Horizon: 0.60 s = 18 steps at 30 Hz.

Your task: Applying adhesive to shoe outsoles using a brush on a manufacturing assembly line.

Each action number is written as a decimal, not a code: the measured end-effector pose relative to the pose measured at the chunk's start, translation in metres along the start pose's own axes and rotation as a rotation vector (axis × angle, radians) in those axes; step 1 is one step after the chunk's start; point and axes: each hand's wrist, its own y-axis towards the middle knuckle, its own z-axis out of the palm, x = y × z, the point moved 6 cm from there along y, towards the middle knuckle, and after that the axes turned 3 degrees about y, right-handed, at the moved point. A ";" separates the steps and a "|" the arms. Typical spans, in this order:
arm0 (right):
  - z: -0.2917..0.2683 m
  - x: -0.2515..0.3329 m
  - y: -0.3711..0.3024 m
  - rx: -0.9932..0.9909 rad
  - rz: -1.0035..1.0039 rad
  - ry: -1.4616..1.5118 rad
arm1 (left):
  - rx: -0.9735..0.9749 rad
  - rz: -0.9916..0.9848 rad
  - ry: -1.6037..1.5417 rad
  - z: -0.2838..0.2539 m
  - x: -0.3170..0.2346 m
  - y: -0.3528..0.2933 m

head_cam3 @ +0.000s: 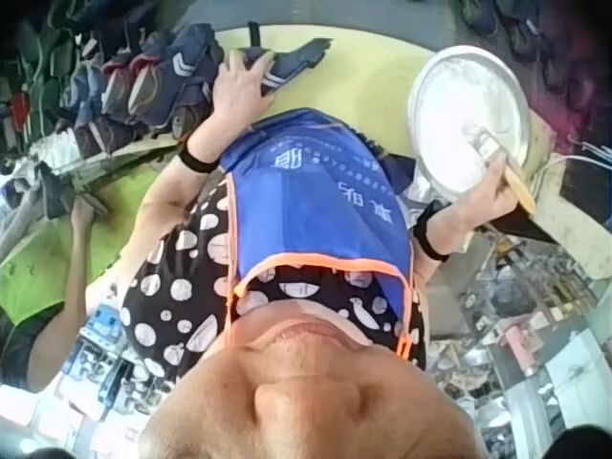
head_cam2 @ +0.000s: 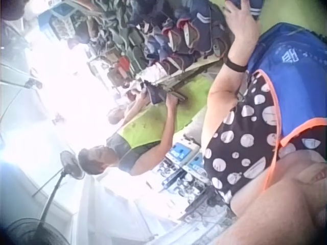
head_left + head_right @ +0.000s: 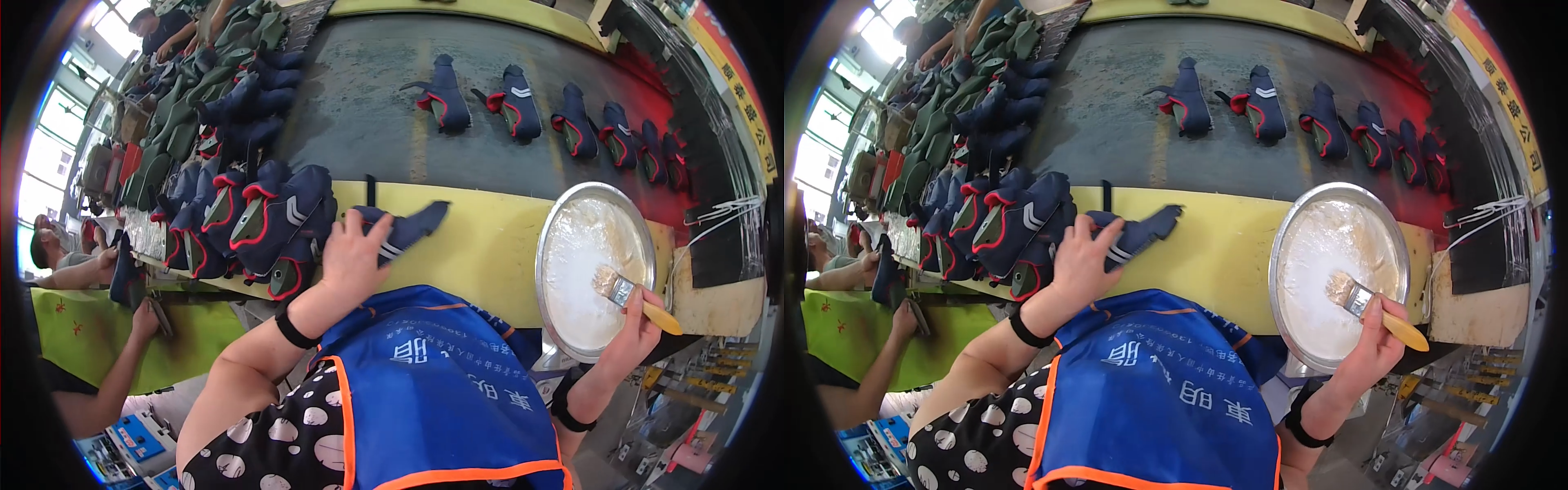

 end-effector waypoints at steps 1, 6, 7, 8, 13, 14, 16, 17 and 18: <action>0.004 0.002 -0.002 0.017 -0.007 -0.011 | 0.033 0.021 -0.070 0.004 -0.005 -0.002; 0.000 -0.006 -0.004 -0.020 0.063 -0.077 | 0.089 -0.008 -0.340 0.018 -0.023 -0.009; 0.000 -0.006 -0.003 0.045 0.000 -0.011 | 0.112 0.006 -0.276 0.019 -0.025 -0.013; -0.005 -0.011 -0.003 0.000 -0.025 -0.074 | 0.193 -0.011 -0.207 0.025 -0.025 -0.017; -0.009 -0.034 0.001 0.028 -0.114 -0.584 | 0.291 0.075 -0.634 0.032 -0.029 -0.002; -0.009 -0.037 0.002 0.006 -0.117 -0.592 | 0.408 -0.030 -0.867 0.039 -0.029 0.003; 0.001 -0.048 0.003 0.132 -0.004 -0.634 | 0.616 -0.207 -1.315 0.034 -0.031 0.006; 0.003 -0.048 0.004 0.168 0.022 -0.657 | 0.646 -0.196 -1.409 0.027 -0.038 0.009; 0.003 -0.044 0.006 0.158 -0.016 -0.635 | 0.681 -0.174 -1.502 0.017 -0.047 0.012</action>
